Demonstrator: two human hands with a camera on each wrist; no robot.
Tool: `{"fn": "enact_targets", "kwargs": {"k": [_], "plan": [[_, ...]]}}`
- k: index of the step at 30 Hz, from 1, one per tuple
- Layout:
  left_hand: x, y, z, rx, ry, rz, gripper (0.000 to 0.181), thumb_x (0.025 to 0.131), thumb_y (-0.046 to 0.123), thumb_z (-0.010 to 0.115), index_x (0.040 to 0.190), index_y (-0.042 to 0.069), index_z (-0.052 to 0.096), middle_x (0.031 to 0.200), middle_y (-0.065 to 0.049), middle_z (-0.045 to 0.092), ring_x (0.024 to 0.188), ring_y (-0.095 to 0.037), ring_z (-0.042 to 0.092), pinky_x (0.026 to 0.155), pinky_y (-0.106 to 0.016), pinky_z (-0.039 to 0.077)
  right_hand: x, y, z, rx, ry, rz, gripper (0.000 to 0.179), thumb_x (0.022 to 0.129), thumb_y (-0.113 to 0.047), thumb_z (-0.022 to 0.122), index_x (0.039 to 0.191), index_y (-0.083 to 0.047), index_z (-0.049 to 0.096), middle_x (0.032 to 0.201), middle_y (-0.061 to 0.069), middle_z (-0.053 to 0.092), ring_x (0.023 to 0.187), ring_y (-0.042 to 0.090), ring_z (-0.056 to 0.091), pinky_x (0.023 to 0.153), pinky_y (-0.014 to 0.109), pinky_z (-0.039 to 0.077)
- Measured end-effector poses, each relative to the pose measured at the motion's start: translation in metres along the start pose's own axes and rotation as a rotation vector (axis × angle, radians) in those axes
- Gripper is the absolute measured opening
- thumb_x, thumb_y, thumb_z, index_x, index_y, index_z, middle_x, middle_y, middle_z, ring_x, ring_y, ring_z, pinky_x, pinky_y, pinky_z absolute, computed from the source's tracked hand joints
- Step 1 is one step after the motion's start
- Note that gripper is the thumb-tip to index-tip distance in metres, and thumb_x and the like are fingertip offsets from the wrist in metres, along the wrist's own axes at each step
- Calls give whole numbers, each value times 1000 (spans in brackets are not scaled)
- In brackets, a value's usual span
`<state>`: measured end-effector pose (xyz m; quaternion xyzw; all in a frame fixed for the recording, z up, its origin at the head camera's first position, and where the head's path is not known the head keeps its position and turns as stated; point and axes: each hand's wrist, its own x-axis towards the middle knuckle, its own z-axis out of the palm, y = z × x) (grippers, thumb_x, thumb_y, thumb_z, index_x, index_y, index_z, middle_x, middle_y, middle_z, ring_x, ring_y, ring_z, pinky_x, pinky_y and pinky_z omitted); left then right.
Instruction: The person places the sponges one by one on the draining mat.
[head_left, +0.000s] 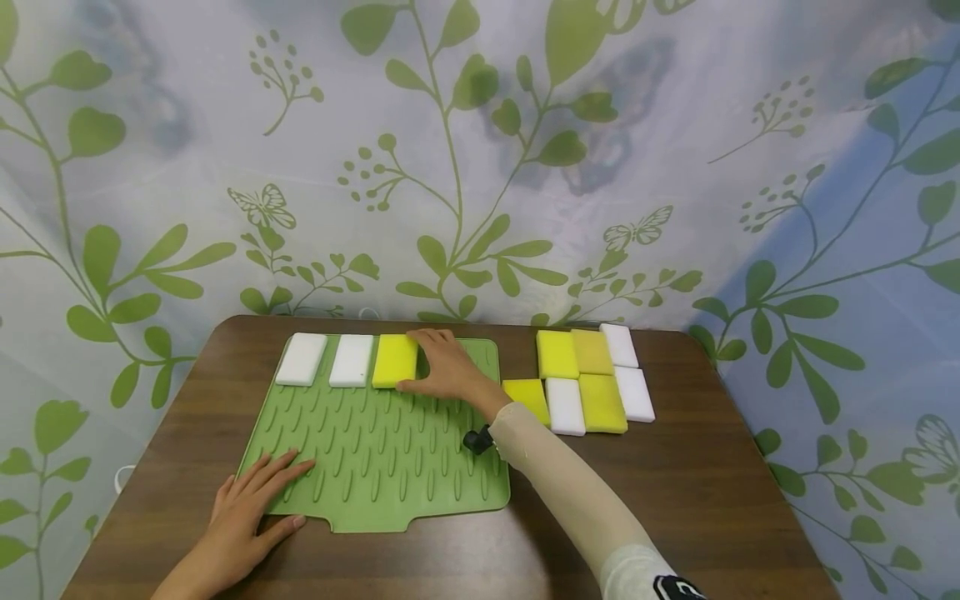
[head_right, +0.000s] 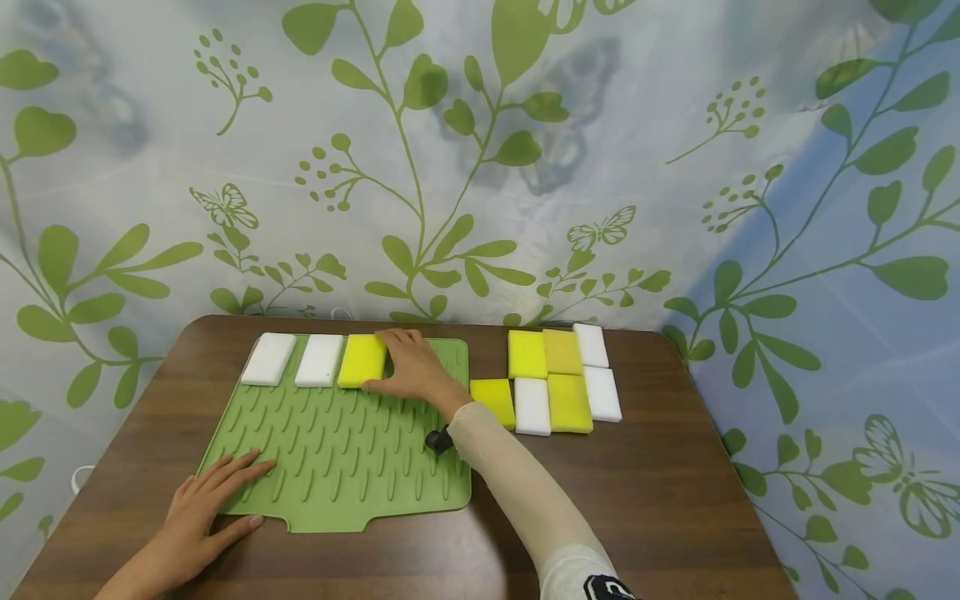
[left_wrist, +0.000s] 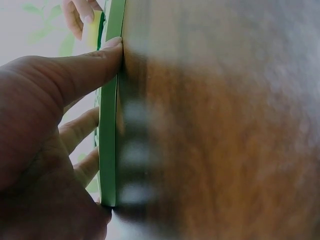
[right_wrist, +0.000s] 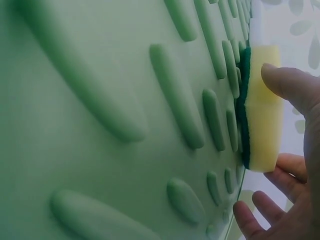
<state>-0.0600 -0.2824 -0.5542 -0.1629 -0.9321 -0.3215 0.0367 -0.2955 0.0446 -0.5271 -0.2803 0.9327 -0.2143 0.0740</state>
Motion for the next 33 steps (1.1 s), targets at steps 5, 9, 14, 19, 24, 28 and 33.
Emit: {"fn": "enact_targets", "kwargs": {"k": [5,9,14,19,24,28,33], "plan": [[0,1,0,4,0,-2,74,88,25,88,155,29,57,164,-18,50,146,-62,36,98,-89,22,-2,0,-1,10,-2,-3,102,92,-68,75,171,-21,31,176,1,35,162,32,31,127,57,40],[0,2,0,3,-4,-6,74,88,25,88,155,29,57,163,-19,50,146,-62,36,98,-89,22,-3,-1,-3,28,-11,-3,108,90,-70,76,172,-20,28,177,3,33,163,33,30,126,58,40],[0,2,0,2,-6,-8,74,88,25,88,155,29,57,164,-19,50,146,-62,36,98,-89,22,-6,3,-3,35,-12,-1,111,88,-71,78,173,-20,26,177,2,32,164,33,29,126,59,41],[0,4,0,4,-4,-7,73,88,25,88,155,28,58,163,-18,50,146,-62,36,98,-89,22,-12,8,-7,41,7,-10,113,87,-69,80,173,-19,26,178,3,32,164,34,29,127,59,40],[0,4,0,1,-2,1,73,88,25,88,155,28,58,164,-17,50,146,-62,36,98,-90,22,-22,11,-13,51,26,-14,112,87,-65,83,173,-20,27,177,2,32,163,34,29,127,60,39],[-1,3,0,0,-1,1,74,88,24,88,155,28,57,165,-17,49,145,-63,36,97,-91,21,-29,12,-18,61,34,-15,112,87,-64,84,173,-21,26,177,2,32,163,34,29,126,61,40],[-1,3,1,3,-1,4,74,88,24,88,156,28,57,165,-18,49,145,-63,37,97,-91,20,-41,13,-23,40,23,-15,109,89,-64,81,173,-21,25,177,4,32,163,34,29,127,60,38]]}}
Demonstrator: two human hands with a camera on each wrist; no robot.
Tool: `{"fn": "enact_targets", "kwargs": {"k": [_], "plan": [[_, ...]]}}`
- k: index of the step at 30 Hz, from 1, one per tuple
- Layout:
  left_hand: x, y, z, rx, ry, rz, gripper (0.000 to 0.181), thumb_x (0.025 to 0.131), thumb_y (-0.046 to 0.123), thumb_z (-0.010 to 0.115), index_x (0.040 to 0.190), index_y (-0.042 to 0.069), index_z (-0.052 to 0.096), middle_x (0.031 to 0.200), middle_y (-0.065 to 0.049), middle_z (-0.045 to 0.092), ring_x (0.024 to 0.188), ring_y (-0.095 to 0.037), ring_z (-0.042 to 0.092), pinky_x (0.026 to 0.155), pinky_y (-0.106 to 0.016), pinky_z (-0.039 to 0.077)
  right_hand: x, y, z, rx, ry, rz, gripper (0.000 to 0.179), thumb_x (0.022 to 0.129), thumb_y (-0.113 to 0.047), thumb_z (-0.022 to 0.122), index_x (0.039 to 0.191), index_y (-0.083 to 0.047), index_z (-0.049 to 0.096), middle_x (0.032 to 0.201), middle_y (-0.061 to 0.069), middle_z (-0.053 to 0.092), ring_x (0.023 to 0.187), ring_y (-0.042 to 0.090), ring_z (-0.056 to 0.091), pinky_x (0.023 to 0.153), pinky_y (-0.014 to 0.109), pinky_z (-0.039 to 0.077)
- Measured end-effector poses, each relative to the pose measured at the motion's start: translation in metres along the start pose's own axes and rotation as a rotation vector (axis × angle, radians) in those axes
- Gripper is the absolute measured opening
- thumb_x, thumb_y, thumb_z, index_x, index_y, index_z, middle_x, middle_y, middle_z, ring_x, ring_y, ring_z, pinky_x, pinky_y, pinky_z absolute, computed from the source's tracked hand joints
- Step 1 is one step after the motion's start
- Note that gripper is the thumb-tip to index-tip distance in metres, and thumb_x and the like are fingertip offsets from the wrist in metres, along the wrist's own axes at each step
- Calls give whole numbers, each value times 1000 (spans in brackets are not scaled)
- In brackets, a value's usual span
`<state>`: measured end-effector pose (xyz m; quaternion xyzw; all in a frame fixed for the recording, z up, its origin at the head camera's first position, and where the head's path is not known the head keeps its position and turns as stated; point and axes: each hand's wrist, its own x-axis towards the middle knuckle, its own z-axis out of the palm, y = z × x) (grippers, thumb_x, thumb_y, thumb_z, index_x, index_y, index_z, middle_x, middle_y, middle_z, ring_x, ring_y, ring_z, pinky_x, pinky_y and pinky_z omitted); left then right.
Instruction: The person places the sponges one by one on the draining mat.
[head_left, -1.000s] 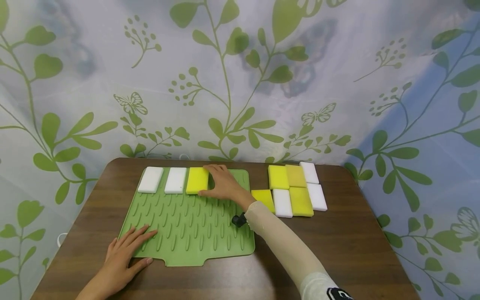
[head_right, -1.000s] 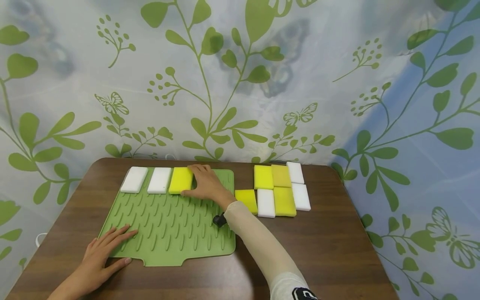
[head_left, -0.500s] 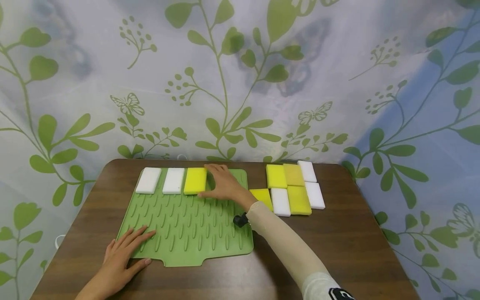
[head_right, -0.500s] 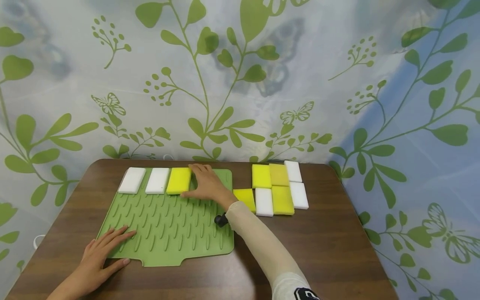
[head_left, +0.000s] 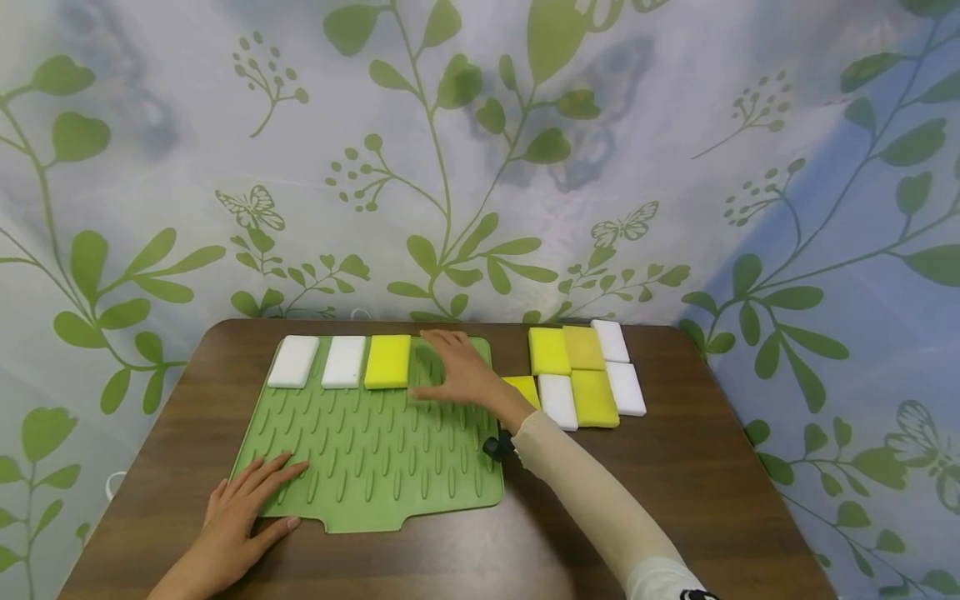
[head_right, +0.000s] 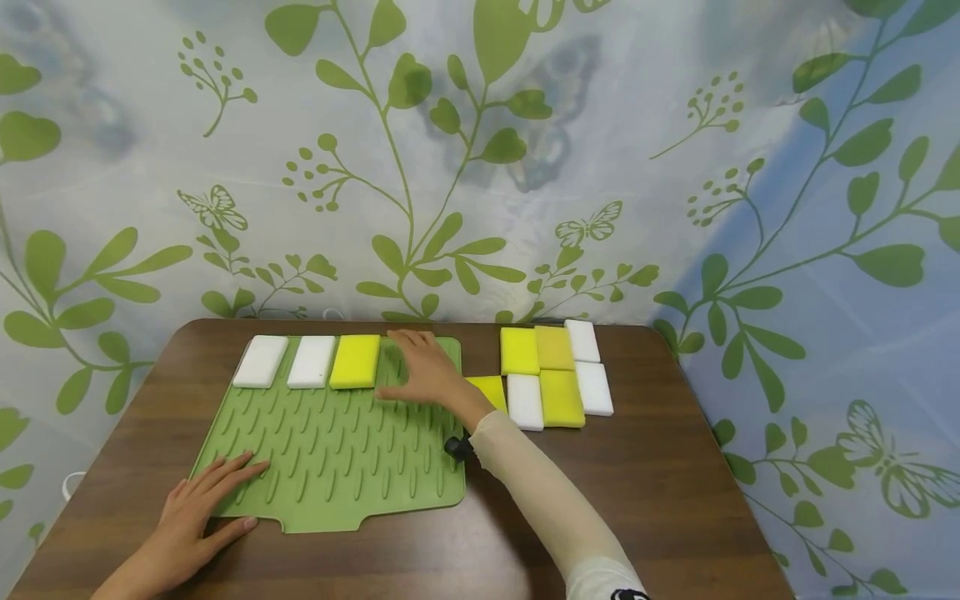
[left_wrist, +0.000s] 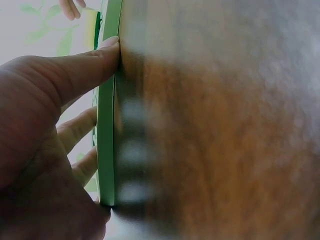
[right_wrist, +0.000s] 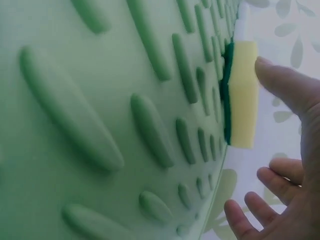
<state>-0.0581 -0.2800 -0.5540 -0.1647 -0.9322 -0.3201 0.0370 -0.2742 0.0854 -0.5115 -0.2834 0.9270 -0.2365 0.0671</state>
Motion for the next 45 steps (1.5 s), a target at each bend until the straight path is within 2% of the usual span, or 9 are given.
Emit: {"fn": "enact_targets", "kwargs": {"k": [6,11,17,21,24,30,40,45], "plan": [[1,3,-1,5,-3,-3,73,89,25,88,155,28,57,164,-18,50,146,-63,36,98,-90,22,-17,4,-7,-15,-9,-1,103,92,-63,79,172,-18,30,176,6,35,164,36,28,129,61,36],[0,1,0,7,-4,-7,73,89,25,88,155,29,57,164,-18,49,145,-63,37,97,-90,21,-31,9,-15,-26,2,-12,100,92,-63,79,171,-21,33,174,6,39,162,36,30,128,61,35],[-2,0,1,15,-6,-12,74,89,26,88,155,30,57,164,-19,50,145,-62,37,97,-89,22,-52,21,-23,-30,6,-23,99,92,-62,79,170,-18,35,173,8,41,163,39,29,130,65,28],[-3,0,2,18,-3,-14,73,88,25,88,155,29,57,163,-19,51,144,-62,38,97,-88,22,-67,31,-29,-14,-9,1,98,92,-62,79,170,-21,34,174,8,38,165,39,25,130,69,25],[-3,2,2,19,0,-15,73,88,25,88,154,28,58,163,-18,51,144,-62,38,98,-87,23,-78,38,-33,-10,-6,22,99,91,-62,80,170,-23,35,174,8,38,164,36,25,130,68,26],[-3,3,1,29,4,-11,72,87,24,89,153,28,59,164,-14,51,144,-61,39,97,-86,23,-95,53,-37,-9,17,42,100,89,-61,83,167,-16,40,170,9,45,160,37,32,126,68,31],[-3,-1,3,1,-7,-16,73,88,25,88,155,28,57,163,-20,50,144,-64,37,97,-90,22,-113,75,-42,0,52,96,103,86,-61,86,167,-19,41,170,7,45,159,39,35,126,68,32],[-1,-3,3,0,-5,-12,74,88,25,88,155,29,57,164,-19,49,144,-63,37,97,-92,21,-124,83,-45,1,68,89,103,85,-62,86,167,-16,42,168,9,48,154,42,38,122,68,35]]}}
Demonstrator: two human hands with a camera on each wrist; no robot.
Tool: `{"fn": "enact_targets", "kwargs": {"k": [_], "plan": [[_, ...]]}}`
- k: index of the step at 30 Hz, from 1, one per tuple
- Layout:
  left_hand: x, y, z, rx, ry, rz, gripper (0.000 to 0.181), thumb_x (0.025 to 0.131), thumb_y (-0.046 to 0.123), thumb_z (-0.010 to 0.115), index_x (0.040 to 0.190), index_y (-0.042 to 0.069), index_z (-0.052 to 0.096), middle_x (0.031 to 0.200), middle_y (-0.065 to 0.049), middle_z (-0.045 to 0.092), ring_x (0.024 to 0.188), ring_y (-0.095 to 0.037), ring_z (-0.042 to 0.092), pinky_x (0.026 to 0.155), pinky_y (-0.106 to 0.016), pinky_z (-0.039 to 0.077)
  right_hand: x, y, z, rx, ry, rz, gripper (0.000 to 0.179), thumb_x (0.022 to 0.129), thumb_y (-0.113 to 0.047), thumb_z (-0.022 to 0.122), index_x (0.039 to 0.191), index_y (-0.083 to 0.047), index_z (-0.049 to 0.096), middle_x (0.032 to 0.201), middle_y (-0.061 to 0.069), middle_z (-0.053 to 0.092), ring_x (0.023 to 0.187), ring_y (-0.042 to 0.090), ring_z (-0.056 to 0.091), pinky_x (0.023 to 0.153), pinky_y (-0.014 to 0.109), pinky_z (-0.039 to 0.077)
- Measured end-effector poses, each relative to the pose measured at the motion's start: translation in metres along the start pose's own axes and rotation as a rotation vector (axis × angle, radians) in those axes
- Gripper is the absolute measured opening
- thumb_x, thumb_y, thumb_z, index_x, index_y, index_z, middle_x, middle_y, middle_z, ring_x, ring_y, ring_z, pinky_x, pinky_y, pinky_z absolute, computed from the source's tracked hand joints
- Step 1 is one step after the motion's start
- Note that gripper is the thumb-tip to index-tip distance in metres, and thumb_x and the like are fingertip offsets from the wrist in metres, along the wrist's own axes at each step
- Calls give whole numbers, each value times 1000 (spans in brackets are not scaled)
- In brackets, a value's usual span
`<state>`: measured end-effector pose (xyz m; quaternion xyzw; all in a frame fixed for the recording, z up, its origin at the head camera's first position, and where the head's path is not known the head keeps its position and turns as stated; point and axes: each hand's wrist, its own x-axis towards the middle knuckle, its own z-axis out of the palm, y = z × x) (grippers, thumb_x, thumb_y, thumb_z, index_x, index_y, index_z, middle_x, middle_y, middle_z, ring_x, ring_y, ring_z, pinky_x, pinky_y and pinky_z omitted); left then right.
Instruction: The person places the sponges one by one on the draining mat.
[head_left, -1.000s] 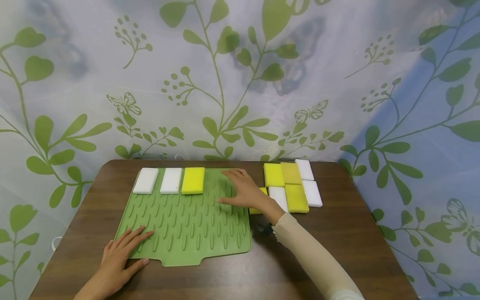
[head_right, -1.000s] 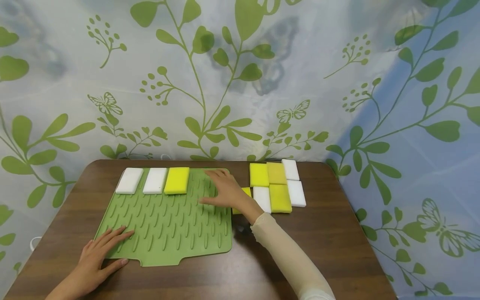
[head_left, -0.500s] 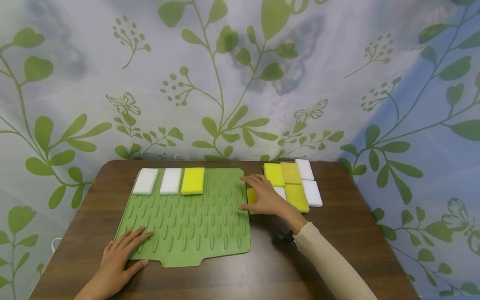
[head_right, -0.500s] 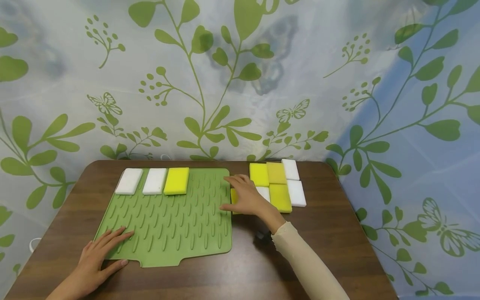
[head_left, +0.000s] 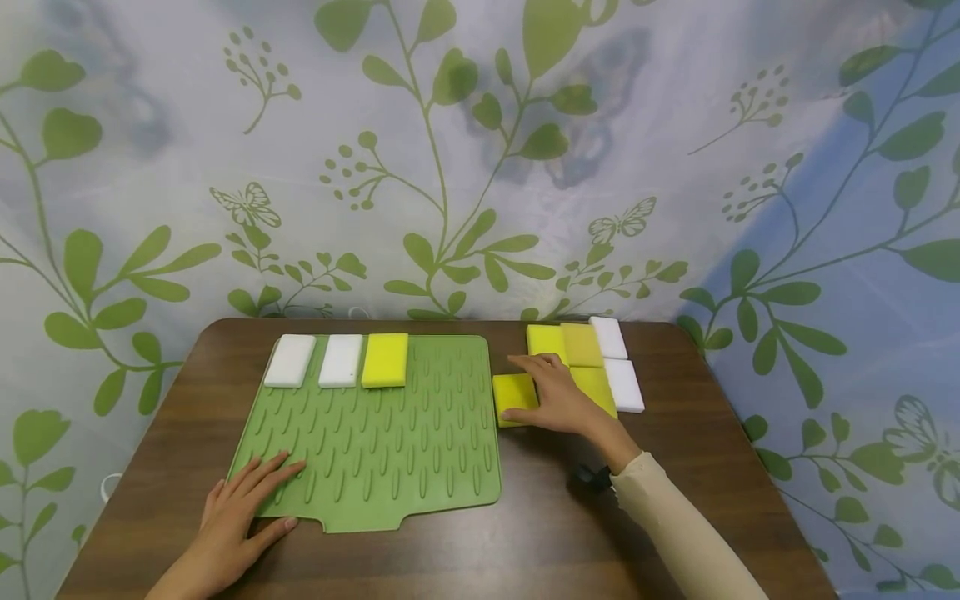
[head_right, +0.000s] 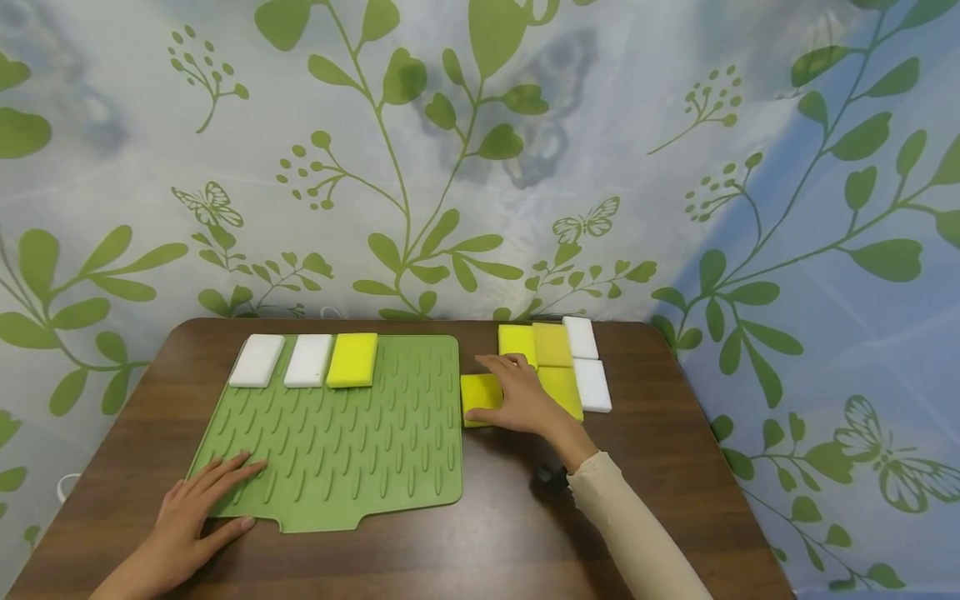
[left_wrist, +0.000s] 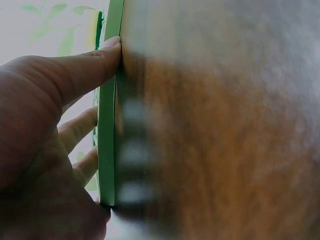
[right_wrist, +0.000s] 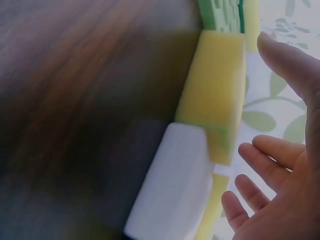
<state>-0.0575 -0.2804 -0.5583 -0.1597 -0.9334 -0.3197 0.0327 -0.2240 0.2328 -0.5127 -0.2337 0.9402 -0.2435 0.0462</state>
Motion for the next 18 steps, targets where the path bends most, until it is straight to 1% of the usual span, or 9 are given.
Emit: {"fn": "enact_targets", "kwargs": {"k": [4,10,14,18], "plan": [[1,1,-1,-4,-4,-5,74,88,25,88,155,29,57,164,-20,49,145,-63,36,97,-92,20,-6,5,-1,-18,8,-4,104,83,-64,86,165,-15,44,167,8,51,150,43,39,120,66,35],[1,2,-1,-5,-13,-12,74,88,25,89,155,29,57,164,-20,49,145,-63,36,98,-92,20,-11,10,1,-41,-4,8,108,81,-67,86,166,-16,44,167,8,51,150,42,38,120,65,32],[0,3,-2,-3,-8,-12,74,88,24,89,155,29,57,164,-19,49,145,-63,36,98,-93,20,-14,11,3,-59,-5,19,109,80,-69,86,166,-18,43,167,7,50,150,41,37,120,64,31],[0,3,-2,-13,-7,-10,75,88,24,88,156,29,56,167,-15,47,146,-63,35,99,-93,18,-15,12,2,-59,-7,31,109,78,-67,89,165,-18,45,166,6,52,149,39,37,117,62,33]]}}
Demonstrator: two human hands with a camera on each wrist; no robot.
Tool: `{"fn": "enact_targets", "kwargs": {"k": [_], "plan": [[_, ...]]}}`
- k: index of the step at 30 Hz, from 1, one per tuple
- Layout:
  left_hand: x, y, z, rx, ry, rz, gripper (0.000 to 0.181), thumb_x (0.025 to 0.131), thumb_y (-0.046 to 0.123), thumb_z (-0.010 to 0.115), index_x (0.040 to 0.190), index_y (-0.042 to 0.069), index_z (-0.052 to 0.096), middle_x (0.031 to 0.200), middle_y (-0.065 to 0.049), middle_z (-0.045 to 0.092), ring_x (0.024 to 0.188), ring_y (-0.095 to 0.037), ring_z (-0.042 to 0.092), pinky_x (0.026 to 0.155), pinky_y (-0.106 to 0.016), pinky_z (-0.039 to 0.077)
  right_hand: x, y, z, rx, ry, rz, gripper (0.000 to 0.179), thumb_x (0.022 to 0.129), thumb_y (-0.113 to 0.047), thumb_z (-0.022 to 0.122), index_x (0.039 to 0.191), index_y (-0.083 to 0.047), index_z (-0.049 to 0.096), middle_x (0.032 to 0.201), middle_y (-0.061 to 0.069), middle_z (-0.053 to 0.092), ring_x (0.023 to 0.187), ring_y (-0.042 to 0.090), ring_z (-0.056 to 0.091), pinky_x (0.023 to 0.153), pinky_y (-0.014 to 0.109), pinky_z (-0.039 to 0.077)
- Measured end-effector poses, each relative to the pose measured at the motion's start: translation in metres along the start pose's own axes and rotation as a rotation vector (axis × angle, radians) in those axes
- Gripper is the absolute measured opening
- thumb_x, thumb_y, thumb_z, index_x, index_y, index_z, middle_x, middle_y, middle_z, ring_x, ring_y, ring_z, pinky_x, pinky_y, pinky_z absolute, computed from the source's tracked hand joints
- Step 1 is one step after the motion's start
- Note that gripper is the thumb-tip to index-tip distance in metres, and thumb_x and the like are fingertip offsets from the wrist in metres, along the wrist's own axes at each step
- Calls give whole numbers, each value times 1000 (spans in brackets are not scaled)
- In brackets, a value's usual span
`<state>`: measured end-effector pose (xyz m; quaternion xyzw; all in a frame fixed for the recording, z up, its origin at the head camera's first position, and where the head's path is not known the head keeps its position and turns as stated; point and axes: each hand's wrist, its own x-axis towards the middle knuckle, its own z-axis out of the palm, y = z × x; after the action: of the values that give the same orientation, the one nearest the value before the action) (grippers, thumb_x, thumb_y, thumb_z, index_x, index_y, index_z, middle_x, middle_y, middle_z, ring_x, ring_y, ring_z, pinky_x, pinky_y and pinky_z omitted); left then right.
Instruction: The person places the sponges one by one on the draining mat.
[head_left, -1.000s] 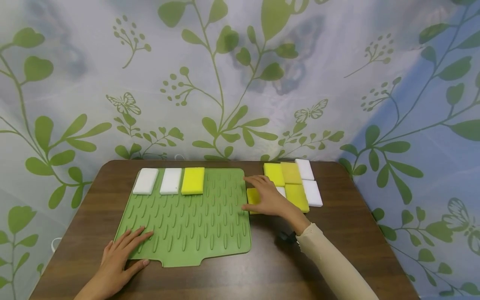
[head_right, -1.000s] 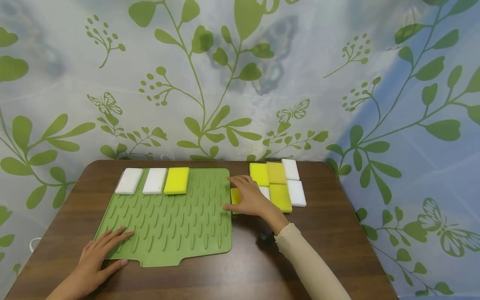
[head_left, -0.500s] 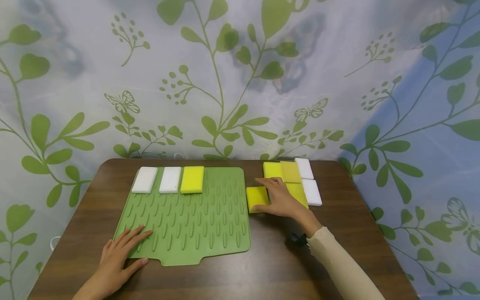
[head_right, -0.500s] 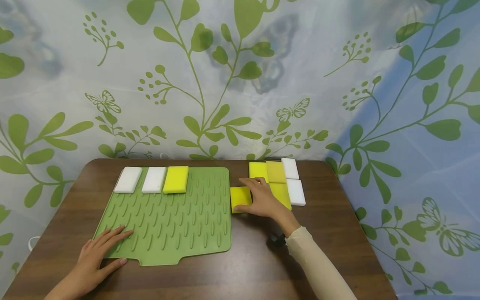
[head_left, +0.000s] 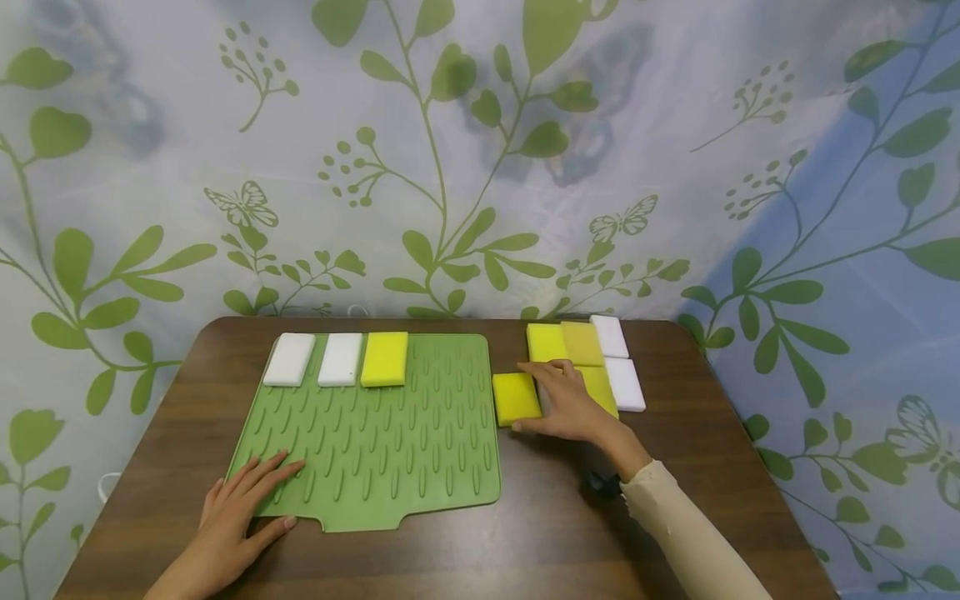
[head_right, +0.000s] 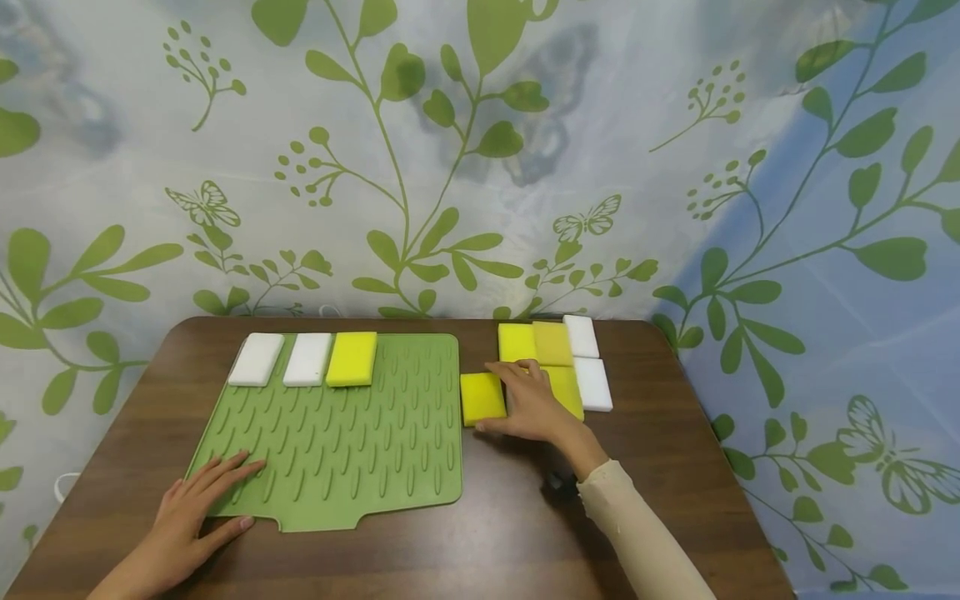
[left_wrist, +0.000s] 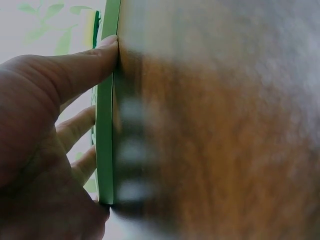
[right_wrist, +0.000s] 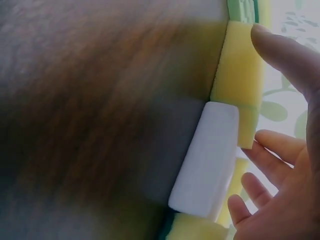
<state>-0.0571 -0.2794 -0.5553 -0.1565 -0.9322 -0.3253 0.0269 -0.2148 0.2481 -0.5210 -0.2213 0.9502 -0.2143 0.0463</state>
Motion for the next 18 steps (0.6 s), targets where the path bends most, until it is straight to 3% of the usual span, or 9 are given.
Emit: {"fn": "enact_targets", "kwargs": {"k": [11,18], "plan": [[1,2,-1,15,-1,0,75,88,24,88,156,29,56,166,-17,48,146,-63,35,99,-91,20,-3,5,3,10,4,12,94,82,-51,91,161,-20,50,159,8,58,150,39,37,118,63,33],[0,2,-1,0,5,10,75,89,23,88,156,29,56,166,-18,48,146,-64,35,99,-93,19,-3,6,6,9,6,26,93,83,-52,91,160,-21,51,159,6,58,150,36,37,118,61,34]]}}
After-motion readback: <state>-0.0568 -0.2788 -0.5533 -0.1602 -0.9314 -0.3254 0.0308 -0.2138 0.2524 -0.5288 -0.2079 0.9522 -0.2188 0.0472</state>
